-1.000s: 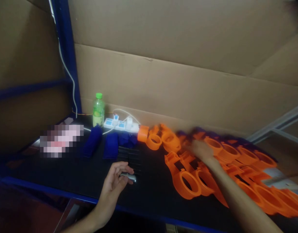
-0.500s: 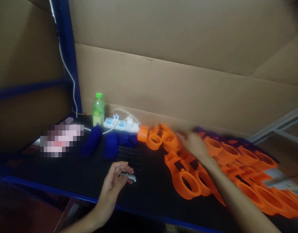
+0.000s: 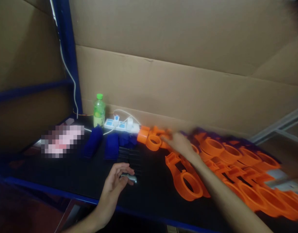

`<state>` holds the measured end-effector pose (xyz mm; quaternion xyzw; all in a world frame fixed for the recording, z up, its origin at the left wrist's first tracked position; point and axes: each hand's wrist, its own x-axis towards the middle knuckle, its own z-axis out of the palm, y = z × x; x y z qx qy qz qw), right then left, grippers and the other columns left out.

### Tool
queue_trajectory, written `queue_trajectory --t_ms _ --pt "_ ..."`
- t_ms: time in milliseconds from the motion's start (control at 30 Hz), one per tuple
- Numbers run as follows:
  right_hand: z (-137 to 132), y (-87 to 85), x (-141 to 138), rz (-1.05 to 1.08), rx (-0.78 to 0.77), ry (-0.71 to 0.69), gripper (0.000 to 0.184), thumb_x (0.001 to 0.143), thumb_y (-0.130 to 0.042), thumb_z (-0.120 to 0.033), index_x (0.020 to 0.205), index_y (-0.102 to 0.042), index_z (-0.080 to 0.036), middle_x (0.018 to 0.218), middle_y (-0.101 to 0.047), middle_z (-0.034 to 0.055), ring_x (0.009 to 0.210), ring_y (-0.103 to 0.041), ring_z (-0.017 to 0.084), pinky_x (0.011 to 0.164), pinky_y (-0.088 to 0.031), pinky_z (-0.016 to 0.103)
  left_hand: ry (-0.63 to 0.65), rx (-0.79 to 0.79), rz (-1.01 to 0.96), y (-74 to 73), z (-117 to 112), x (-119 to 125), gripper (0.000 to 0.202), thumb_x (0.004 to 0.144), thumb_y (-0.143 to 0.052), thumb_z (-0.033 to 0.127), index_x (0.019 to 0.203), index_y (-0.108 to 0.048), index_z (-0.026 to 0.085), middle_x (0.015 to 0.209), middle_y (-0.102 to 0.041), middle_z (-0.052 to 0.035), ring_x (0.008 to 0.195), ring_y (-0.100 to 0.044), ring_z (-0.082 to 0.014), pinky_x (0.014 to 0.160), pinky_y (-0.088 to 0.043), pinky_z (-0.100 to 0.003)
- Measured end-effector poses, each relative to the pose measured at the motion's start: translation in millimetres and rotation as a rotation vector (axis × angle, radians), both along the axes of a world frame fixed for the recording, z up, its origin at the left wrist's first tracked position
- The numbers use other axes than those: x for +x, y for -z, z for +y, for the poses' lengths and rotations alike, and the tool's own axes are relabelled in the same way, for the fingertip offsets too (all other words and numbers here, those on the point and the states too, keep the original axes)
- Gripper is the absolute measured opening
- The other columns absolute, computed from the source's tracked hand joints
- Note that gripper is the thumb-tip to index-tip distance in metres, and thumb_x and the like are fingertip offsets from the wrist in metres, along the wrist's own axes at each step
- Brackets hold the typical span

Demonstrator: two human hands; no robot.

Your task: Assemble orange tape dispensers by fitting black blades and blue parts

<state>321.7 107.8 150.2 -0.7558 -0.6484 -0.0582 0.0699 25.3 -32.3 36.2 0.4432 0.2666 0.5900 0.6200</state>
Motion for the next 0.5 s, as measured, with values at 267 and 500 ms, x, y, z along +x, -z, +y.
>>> queue_trajectory --t_ms 267,500 --pt "10 9.0 -1 0.011 0.030 0.069 0.053 0.085 -0.059 -0.054 0.120 -0.067 -0.015 0.098 -0.073 0.0166 0.088 -0.070 0.027 0.072 -0.048 0.029 -0.004 -0.009 0.002 -1.0 -1 0 0.029 0.093 -0.060 0.034 0.121 -0.059 0.025 0.109 -0.068 -0.0097 0.099 -0.063 -0.0273 0.083 -0.052 -0.042" --pt "8 -7.7 7 0.054 0.156 0.085 0.045 0.088 -0.055 -0.045 0.113 -0.072 -0.011 0.099 -0.074 0.0197 0.101 -0.068 0.032 0.083 -0.050 0.033 -0.003 -0.008 0.001 -3.1 0 1 0.029 0.092 -0.061 0.035 0.119 -0.061 0.024 0.109 -0.069 -0.0106 0.102 -0.062 -0.0289 0.082 -0.052 -0.042"
